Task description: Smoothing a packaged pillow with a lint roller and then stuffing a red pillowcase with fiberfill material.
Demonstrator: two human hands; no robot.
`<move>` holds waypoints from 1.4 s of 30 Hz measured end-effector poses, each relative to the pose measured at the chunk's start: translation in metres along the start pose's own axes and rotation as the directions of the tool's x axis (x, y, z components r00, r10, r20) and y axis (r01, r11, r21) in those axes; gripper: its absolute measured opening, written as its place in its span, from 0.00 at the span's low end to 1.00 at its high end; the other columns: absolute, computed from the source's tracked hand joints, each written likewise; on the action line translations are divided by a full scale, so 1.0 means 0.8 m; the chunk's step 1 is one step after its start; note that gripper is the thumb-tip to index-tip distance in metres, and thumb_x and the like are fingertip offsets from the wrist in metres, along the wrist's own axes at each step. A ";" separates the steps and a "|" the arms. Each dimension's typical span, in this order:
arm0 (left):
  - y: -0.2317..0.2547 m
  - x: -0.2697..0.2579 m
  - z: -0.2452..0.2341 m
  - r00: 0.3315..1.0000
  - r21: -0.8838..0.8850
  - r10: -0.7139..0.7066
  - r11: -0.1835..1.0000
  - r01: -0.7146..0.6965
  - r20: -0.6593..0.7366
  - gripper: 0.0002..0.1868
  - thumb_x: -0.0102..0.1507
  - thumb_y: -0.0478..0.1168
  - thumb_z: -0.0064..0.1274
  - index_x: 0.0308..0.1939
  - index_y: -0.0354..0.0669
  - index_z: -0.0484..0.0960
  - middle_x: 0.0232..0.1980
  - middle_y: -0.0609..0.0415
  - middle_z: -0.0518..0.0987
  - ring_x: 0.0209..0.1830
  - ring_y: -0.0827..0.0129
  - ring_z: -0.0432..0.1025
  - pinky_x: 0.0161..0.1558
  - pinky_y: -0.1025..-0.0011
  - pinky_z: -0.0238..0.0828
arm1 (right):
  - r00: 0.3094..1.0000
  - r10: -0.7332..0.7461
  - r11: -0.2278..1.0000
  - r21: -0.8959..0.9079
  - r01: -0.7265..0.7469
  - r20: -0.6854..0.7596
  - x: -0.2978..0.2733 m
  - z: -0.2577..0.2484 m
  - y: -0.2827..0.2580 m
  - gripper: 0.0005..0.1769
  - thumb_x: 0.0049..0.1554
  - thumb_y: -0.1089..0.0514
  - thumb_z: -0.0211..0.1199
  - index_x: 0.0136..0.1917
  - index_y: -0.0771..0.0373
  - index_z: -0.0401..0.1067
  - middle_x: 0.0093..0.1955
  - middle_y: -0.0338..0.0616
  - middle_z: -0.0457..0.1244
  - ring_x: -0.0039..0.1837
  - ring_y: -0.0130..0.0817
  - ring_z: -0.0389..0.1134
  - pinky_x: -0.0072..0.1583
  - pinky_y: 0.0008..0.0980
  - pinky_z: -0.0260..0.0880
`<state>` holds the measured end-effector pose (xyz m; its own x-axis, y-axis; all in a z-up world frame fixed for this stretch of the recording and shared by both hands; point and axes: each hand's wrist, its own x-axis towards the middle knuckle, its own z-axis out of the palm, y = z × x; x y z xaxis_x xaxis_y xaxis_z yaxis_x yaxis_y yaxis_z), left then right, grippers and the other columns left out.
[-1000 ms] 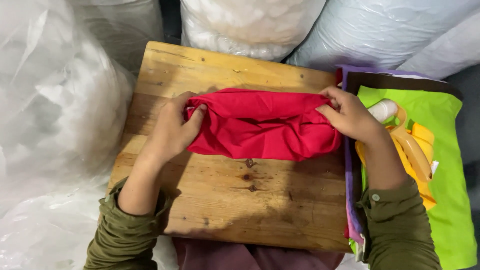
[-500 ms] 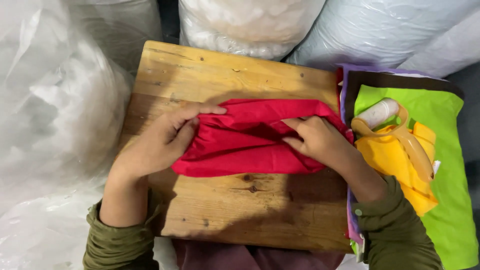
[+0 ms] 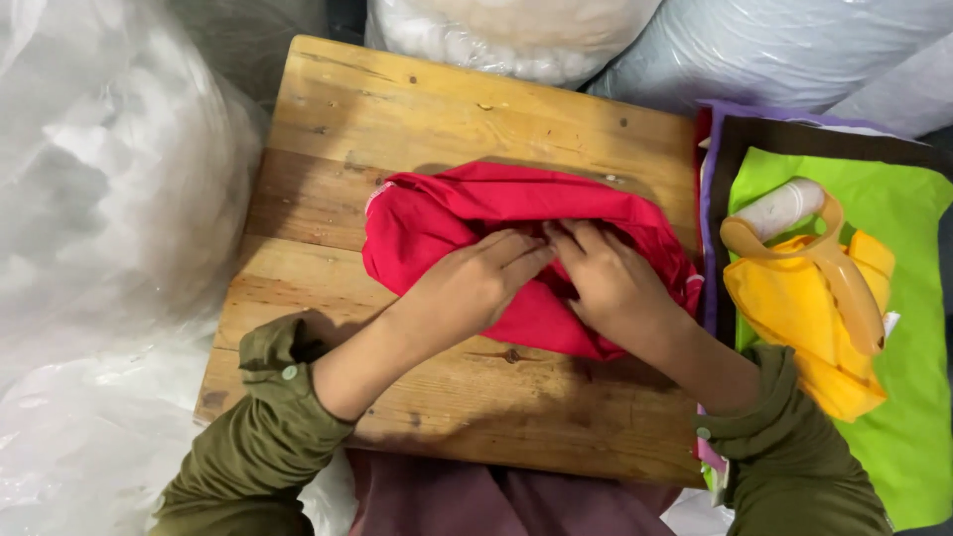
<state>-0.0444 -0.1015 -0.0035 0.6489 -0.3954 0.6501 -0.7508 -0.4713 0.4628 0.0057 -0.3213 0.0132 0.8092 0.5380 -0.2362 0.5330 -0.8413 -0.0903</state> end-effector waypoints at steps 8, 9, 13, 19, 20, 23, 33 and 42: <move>-0.009 -0.023 0.008 0.533 0.560 -0.725 0.683 0.469 0.437 0.39 0.57 0.62 0.60 0.62 0.38 0.76 0.50 0.41 0.80 0.57 0.40 0.73 0.48 0.47 0.75 | 0.906 0.121 0.990 0.015 -0.139 0.406 -0.004 -0.041 -0.013 0.60 0.45 0.26 0.71 0.82 0.41 0.49 0.71 0.56 0.58 0.70 0.57 0.65 0.68 0.53 0.69; -0.007 -0.020 -0.004 0.533 0.561 -0.725 0.682 0.470 0.435 0.39 0.57 0.62 0.60 0.62 0.38 0.76 0.50 0.41 0.80 0.57 0.40 0.73 0.48 0.47 0.75 | 0.906 0.120 0.990 0.014 -0.138 0.405 -0.009 -0.066 -0.027 0.60 0.45 0.26 0.71 0.82 0.41 0.49 0.71 0.56 0.58 0.70 0.57 0.65 0.68 0.53 0.69; 0.000 -0.004 -0.051 0.496 0.607 -0.710 0.696 0.383 0.501 0.53 0.42 0.65 0.73 0.65 0.43 0.74 0.50 0.43 0.82 0.55 0.47 0.76 0.56 0.55 0.74 | 0.959 0.113 0.991 0.040 -0.127 0.259 -0.020 -0.113 -0.044 0.57 0.43 0.26 0.73 0.78 0.49 0.60 0.68 0.54 0.65 0.71 0.51 0.65 0.70 0.49 0.66; -0.014 -0.016 -0.053 0.537 0.756 -0.788 0.540 0.370 0.300 0.54 0.35 0.60 0.79 0.62 0.51 0.75 0.44 0.46 0.82 0.39 0.48 0.81 0.38 0.56 0.81 | 0.969 0.077 0.996 0.021 -0.084 0.235 -0.008 -0.081 -0.009 0.51 0.49 0.38 0.73 0.79 0.52 0.58 0.69 0.54 0.65 0.71 0.53 0.65 0.71 0.48 0.64; -0.013 -0.020 -0.043 0.578 0.825 -0.774 0.488 0.285 0.258 0.61 0.30 0.62 0.80 0.65 0.53 0.72 0.46 0.45 0.80 0.38 0.48 0.80 0.37 0.58 0.81 | 0.951 0.056 0.995 0.057 -0.076 0.304 -0.008 -0.084 -0.013 0.59 0.45 0.37 0.77 0.82 0.46 0.52 0.72 0.49 0.62 0.73 0.50 0.63 0.73 0.47 0.62; 0.026 0.004 -0.061 0.565 0.759 -0.765 0.556 0.338 0.309 0.42 0.63 0.56 0.58 0.76 0.48 0.62 0.71 0.37 0.66 0.71 0.39 0.58 0.63 0.54 0.64 | 0.907 0.007 0.995 0.091 -0.050 0.422 -0.024 -0.095 -0.026 0.60 0.50 0.53 0.75 0.85 0.40 0.40 0.71 0.56 0.62 0.73 0.53 0.63 0.72 0.50 0.65; -0.023 -0.008 -0.059 0.586 0.684 -0.665 0.688 0.241 0.463 0.46 0.48 0.68 0.69 0.61 0.46 0.79 0.59 0.47 0.78 0.65 0.52 0.67 0.63 0.54 0.65 | 0.975 -0.051 0.995 0.091 0.031 0.215 -0.002 -0.056 0.019 0.39 0.52 0.45 0.71 0.74 0.53 0.66 0.61 0.56 0.69 0.66 0.52 0.70 0.66 0.47 0.70; -0.061 -0.048 0.015 0.922 0.748 -0.367 0.645 0.157 0.123 0.07 0.54 0.34 0.59 0.30 0.55 0.84 0.33 0.64 0.80 0.34 0.70 0.78 0.29 0.72 0.78 | 0.966 -0.258 0.963 -0.075 0.258 0.017 -0.005 -0.023 0.008 0.24 0.59 0.42 0.60 0.65 0.52 0.74 0.62 0.53 0.68 0.64 0.51 0.71 0.62 0.49 0.73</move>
<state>-0.0315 -0.0730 -0.0584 0.8889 -0.2889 0.3555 -0.2902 -0.9556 -0.0507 0.0102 -0.3276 0.0314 0.6400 0.7358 -0.2213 0.7410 -0.6673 -0.0756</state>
